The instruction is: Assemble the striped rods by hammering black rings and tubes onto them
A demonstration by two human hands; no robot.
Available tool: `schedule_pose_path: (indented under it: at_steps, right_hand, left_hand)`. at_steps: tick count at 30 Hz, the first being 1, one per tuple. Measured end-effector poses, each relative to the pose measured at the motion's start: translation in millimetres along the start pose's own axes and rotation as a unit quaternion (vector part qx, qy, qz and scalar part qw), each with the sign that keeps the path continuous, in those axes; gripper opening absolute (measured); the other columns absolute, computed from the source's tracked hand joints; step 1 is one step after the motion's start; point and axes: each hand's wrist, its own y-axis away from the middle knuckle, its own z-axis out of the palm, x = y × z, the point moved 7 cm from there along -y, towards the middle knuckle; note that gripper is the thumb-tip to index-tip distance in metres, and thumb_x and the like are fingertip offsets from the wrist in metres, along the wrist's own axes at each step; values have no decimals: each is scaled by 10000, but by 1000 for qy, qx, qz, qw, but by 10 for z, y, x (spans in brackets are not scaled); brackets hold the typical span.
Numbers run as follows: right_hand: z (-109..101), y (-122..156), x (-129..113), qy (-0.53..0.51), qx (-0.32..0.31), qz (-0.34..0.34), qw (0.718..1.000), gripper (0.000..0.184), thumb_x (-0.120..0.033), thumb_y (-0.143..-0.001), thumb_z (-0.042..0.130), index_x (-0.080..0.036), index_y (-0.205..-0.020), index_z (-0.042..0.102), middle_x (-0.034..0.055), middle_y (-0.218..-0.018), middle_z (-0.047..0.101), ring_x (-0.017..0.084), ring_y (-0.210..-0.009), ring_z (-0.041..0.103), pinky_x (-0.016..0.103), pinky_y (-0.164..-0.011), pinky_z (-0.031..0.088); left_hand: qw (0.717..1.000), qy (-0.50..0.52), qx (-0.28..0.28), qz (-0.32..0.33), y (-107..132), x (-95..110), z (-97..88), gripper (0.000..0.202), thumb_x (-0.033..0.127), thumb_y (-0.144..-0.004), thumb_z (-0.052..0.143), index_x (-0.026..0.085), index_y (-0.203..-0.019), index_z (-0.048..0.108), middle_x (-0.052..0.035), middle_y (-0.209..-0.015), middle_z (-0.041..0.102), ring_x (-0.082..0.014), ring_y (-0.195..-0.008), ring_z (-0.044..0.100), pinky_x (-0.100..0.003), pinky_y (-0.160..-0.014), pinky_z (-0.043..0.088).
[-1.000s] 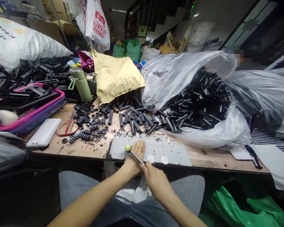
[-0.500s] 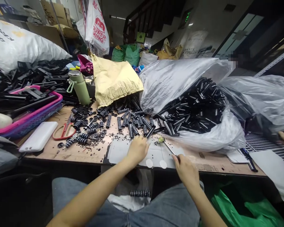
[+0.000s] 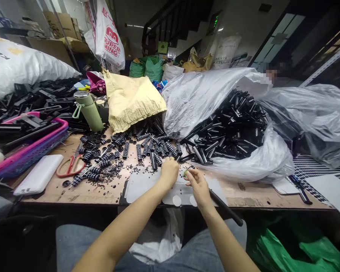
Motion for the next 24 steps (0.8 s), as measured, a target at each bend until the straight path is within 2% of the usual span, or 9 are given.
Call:
schedule_pose_path:
  at_steps: [4,6,9,12,14,16,19,21,24]
  right_hand:
    - [33,93,83,-124,-43,106,986,486,-580,-686,547,-192,-976,509,60,-912,583,174,-809,576,279,-643,467]
    - [122,219,79,-213,-151,170,950,579,-673,-703,430,-196,-1020,517,89,-1012,574,204,-911,563,345,-760,459]
    - [247,427,2,-279,-300,203,890,699,-741,-676,365,-178,-1052,540,119,-1104,550,244,-1016,522,413,-882,390]
    - [290,478,13,-283,-321,203,881,701,-720,-660,426,-173,-1083,535,123,-1076,570,253,-1008,527,431,-890,375]
    - [290,429,29,-273,-302,187,894,669,-682,-652,481,-177,-1088,525,118,-1067,573,252,-990,536,431,-884,382]
    - [224,325,39,-223,-252,150,930,607,-614,-647,544,-176,-1067,520,112,-1072,564,247,-985,539,419,-885,388]
    - [45,186,54,-3,-156,78,985,630,-525,-588,646,-180,-1088,480,113,-1146,509,252,-990,526,416,-878,401]
    - [-21,161,47,183,-116,18,976,739,-506,-532,690,-179,-1145,437,120,-1197,464,269,-1023,497,431,-889,393]
    - [20,208,25,368,-88,-87,921,826,-507,-524,688,-135,-1202,399,142,-1231,426,296,-1145,384,441,-972,312]
  left_hand:
    - [999,15,4,46,50,35,-53,168,78,-780,430,92,-720,587,-106,-695,573,-202,-734,538,-289,-592,453]
    - [992,52,27,116,241,116,-179,171,136,-814,418,130,-761,581,-68,-709,572,-165,-735,533,-264,-621,456]
    - [960,125,90,233,615,248,-419,155,152,-829,413,131,-850,566,-58,-740,582,-140,-708,524,-248,-615,457]
    - [946,156,128,254,825,273,-516,166,119,-819,414,113,-909,553,-64,-727,589,-140,-671,517,-253,-586,457]
    - [943,185,121,248,828,256,-497,197,137,-820,414,116,-967,544,-63,-716,587,-148,-684,523,-260,-591,463]
    - [952,211,95,201,709,144,-439,260,181,-829,402,122,-1056,515,-86,-817,598,-164,-781,537,-287,-669,475]
    - [989,142,25,25,412,-285,-290,291,199,-853,329,150,-1052,536,-96,-965,582,-171,-899,528,-322,-804,441]
    - [995,40,-30,-88,273,-630,-224,297,203,-854,312,148,-957,585,-98,-941,586,-189,-890,530,-350,-814,422]
    - [985,-30,-41,-167,162,-950,-266,298,225,-832,345,81,-915,591,-167,-908,573,-275,-904,517,-447,-776,401]
